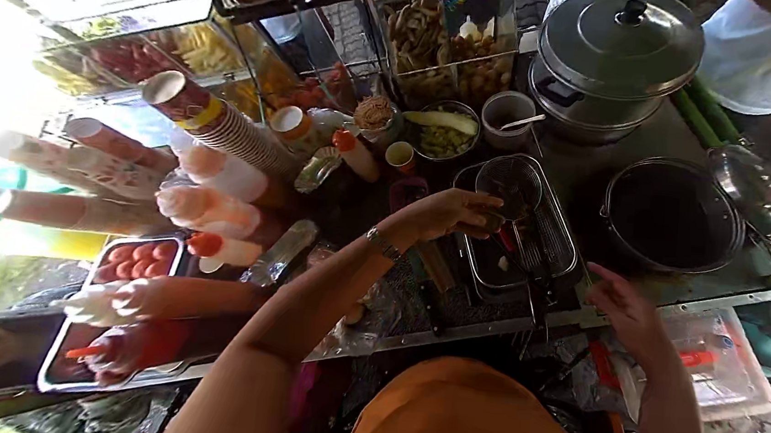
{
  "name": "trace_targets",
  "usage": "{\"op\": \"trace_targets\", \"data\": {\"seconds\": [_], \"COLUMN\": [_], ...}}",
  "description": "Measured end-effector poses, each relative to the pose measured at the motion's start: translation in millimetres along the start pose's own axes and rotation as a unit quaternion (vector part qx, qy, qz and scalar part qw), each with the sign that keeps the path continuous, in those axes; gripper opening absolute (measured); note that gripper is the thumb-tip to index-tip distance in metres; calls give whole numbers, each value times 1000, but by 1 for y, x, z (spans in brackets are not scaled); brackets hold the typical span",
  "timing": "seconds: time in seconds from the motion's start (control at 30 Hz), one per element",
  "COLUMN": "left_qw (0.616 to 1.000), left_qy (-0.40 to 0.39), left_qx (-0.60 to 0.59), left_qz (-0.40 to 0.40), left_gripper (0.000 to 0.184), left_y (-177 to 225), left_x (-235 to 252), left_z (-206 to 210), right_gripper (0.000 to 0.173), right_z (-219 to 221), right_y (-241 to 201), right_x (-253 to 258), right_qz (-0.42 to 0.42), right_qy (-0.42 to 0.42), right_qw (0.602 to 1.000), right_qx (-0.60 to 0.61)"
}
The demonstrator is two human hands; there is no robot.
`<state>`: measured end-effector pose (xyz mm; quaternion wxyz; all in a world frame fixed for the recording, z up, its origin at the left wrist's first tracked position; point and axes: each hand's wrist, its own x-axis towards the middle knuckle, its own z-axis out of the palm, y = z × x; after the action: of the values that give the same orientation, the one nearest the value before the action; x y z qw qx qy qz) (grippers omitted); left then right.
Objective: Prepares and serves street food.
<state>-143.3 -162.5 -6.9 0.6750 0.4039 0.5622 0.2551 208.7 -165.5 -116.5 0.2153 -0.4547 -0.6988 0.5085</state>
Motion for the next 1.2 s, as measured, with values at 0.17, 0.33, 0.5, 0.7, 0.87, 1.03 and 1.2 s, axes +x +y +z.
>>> {"op": "trace_targets", "data": {"seconds": [0.17,0.33,0.5,0.7,0.87,1.03,1.2], "left_qw": [992,947,924,917,921,927,929], "left_qy": [112,180,228,315,344,342,343], "left_qx": [-49,247,293,242,183,155,138], "left_qz": [30,-95,-93,-38,-10,-8,-2], "left_gripper": [45,30,31,33,35,35,34], "left_y": [-65,-108,-110,-119,-123,-133,-142], "left_x": [-71,-60,-24,-10,-17,-33,-50], "left_z": [-29,-76,-119,-152,-166,-179,-179], "right_gripper": [50,49,49,26,24,24,23], "right_z": [71,137,187,251,294,312,297], "right_y": [-43,-58,-66,-88,-102,-106,-106], "right_x": [41,63,96,172,234,265,276], "right_qz": [-38,-11,18,-74,-129,-121,-138], "right_qy": [-128,-206,-239,-80,-130,-190,-255], "right_qw": [991,978,969,979,936,893,866], "right_qx": [-7,-41,-62,-172,-299,-389,-407]}}
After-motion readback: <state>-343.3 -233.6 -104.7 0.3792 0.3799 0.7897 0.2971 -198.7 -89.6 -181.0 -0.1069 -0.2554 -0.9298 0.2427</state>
